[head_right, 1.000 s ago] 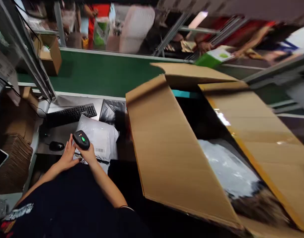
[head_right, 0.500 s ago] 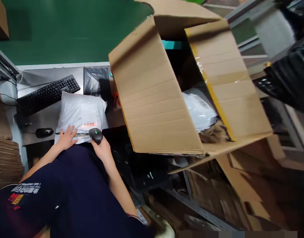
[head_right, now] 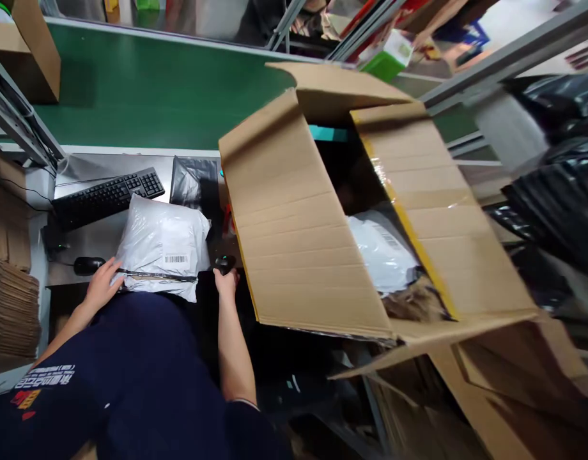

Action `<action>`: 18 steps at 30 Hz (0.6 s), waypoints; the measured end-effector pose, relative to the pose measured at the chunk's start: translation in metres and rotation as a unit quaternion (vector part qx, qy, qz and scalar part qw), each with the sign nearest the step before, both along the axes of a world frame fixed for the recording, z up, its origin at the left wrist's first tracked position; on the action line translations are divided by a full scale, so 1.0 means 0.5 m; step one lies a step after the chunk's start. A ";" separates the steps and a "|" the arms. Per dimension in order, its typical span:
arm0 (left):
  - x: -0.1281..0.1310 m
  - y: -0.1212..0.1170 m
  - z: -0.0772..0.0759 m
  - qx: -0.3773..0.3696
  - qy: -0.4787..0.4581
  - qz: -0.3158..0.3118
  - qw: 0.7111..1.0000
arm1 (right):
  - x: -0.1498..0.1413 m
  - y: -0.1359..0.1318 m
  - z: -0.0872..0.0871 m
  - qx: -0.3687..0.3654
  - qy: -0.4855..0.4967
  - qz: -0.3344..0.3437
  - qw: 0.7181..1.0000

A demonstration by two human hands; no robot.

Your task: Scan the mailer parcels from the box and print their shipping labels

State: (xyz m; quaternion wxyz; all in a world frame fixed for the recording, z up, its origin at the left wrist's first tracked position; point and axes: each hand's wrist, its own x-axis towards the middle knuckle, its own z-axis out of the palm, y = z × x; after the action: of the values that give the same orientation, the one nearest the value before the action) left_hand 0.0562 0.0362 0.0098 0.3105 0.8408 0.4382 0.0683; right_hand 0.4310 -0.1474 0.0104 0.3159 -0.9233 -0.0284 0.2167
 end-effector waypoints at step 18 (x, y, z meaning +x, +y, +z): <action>0.245 0.457 0.041 0.117 0.271 -0.077 0.952 | -0.092 0.022 -0.139 0.110 0.047 0.153 0.981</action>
State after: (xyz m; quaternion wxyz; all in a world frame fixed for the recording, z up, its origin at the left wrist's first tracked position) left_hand 0.1786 0.2647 0.0304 0.0842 0.8892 0.4288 -0.1355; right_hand 0.3849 -0.1364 -0.0589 0.3797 -0.8564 -0.1786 0.3009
